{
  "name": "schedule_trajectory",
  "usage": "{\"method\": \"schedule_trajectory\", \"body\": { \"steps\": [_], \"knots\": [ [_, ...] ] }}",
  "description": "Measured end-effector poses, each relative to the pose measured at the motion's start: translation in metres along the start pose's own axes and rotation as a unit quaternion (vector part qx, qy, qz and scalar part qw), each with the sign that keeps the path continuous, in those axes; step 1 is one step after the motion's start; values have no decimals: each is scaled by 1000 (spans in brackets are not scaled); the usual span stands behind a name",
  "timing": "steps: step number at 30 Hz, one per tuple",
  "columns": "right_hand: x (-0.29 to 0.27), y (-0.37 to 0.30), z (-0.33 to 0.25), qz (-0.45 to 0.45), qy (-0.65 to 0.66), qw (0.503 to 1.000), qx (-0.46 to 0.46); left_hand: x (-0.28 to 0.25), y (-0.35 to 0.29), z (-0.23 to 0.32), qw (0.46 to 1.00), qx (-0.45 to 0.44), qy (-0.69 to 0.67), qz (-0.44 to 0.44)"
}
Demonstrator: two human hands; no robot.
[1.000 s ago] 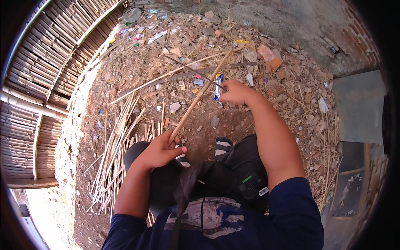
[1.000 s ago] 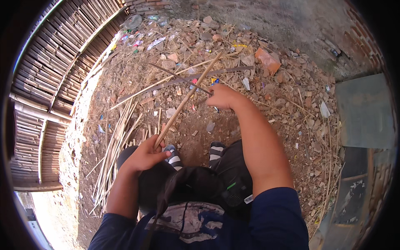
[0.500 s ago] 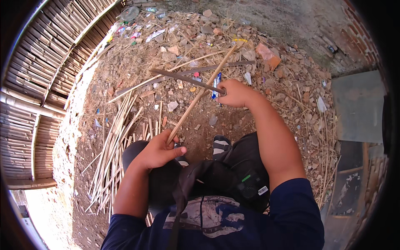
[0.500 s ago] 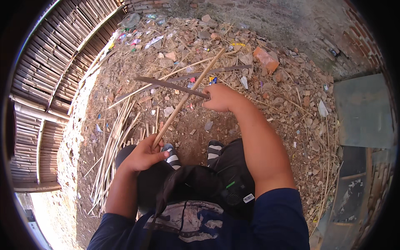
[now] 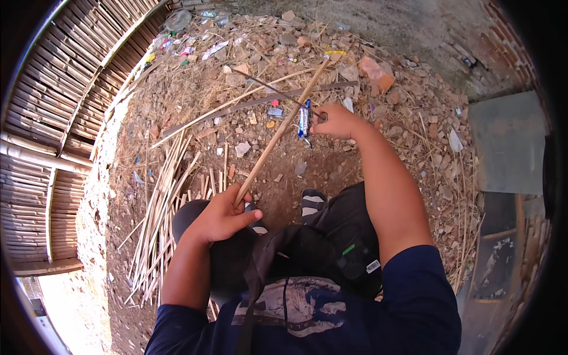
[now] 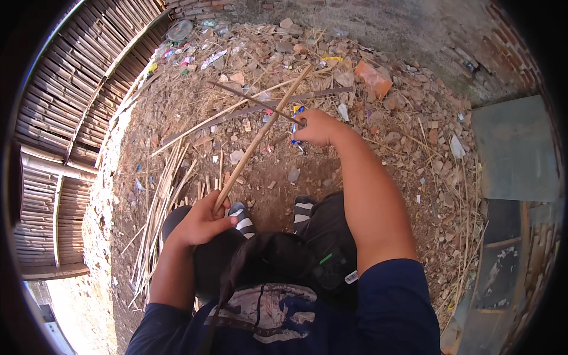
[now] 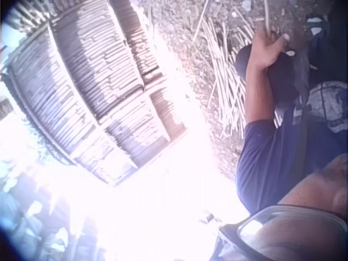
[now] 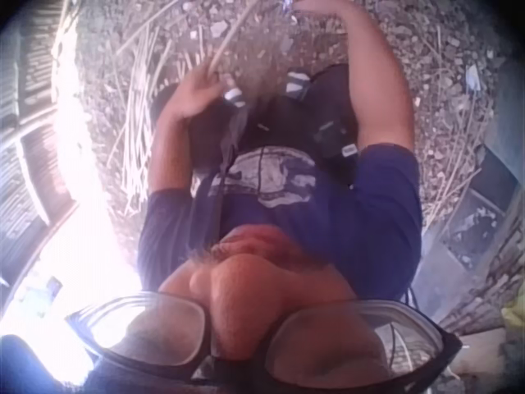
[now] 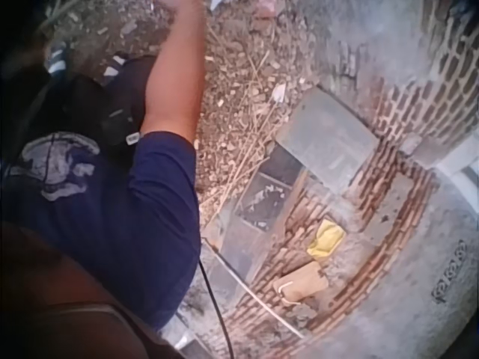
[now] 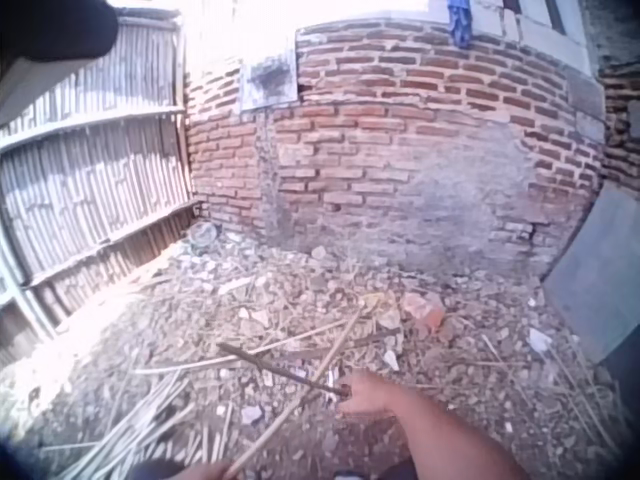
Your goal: The person scrapes a wooden stick using a metal blade by hand, turning the stick repeatedly to clean or sharpen it.
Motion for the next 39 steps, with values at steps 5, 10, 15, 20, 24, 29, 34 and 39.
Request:
{"method": "schedule_trajectory", "body": {
  "steps": [5,10,15,20,24,29,34,39],
  "knots": [
    [-4,10,26,57,58,995,52,-3,4,1,1000,7,8,8],
    [-4,-11,-30,11,-50,998,-36,0,-2,7,1000,8,4,-2],
    [9,11,34,1,183,983,25,1,2,1,1000,10,3,-19],
    [-6,0,1,72,92,993,9,-4,2,2,1000,-9,-25,7],
    [-11,-3,-7,76,-27,997,11,1,-1,3,1000,-16,-12,-2],
    [-5,9,37,53,83,992,78,3,3,4,1000,-5,16,-3],
    [-21,-6,-18,136,-11,991,-13,-7,1,-1,999,-19,-30,14],
    [-15,0,20,97,7,995,22,4,2,1,999,-24,-20,-9]
  ]
}}
Point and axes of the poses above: each hand's wrist, its own y-axis towards the middle knuckle, its own x-axis out of the palm, z = x × y, the point moved 8 cm from there along y, towards the middle knuckle, and after that the axes turned 14 degrees about -y, right-handed, at the moved point
